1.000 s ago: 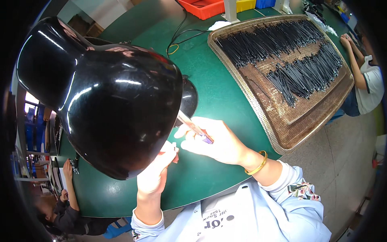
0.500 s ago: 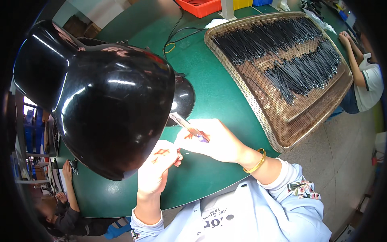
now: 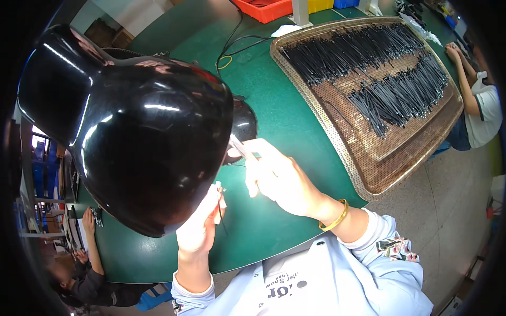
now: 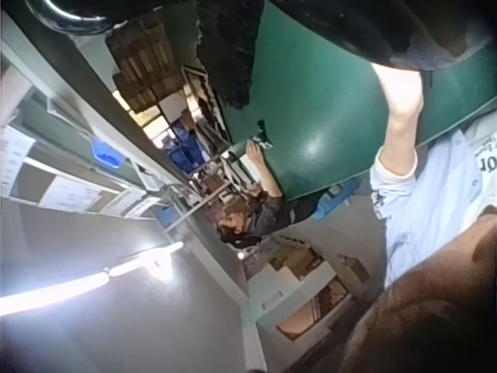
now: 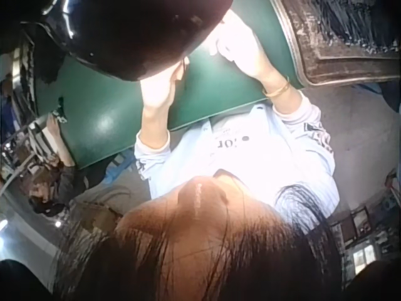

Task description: The person is assembling small electronic components by connecting or stripping wires at a factory workstation.

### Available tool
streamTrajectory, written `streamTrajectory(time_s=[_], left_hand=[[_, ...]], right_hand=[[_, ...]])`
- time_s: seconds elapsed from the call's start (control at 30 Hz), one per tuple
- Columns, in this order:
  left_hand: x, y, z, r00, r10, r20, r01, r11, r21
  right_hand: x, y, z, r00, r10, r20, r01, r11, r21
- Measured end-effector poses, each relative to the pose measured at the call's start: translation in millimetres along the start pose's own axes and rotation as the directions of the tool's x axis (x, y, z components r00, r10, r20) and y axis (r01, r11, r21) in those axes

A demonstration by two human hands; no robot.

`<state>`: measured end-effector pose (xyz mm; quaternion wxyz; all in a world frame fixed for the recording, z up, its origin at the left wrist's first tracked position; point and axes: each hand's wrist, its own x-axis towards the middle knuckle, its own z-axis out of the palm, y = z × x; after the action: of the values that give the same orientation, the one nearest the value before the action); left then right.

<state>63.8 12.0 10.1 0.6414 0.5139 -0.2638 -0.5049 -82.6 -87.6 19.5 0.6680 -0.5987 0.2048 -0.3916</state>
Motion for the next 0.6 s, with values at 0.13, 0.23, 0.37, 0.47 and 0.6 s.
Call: streamTrajectory(time_s=[0.13, 0.23, 0.37, 0.47, 0.6], left_hand=[[-8, 0, -1, 0.989, 0.140, -0.038, -0.143, 0.984, -0.102], [-7, 3, -2, 0.974, 0.226, 0.012, -0.218, 0.951, -0.218], [-5, -3, -7, 0.912, 0.409, 0.033, -0.406, 0.911, -0.066], [-6, -6, -10, 0.872, 0.488, 0.042, -0.490, 0.870, 0.055], [-8, -7, -8, 0.863, 0.506, 0.009, -0.505, 0.861, 0.054]], right_hand=[[-1, -5, 0, 0.998, 0.051, 0.045, -0.045, 0.991, -0.129], [-1, -9, 2, 0.997, 0.032, 0.073, -0.015, 0.974, -0.226], [0, -10, 4, 0.991, -0.021, 0.130, 0.047, 0.978, -0.201], [0, -9, 2, 0.983, 0.072, 0.169, -0.039, 0.981, -0.192], [2, -13, 1, 0.975, 0.143, 0.170, -0.097, 0.963, -0.251]])
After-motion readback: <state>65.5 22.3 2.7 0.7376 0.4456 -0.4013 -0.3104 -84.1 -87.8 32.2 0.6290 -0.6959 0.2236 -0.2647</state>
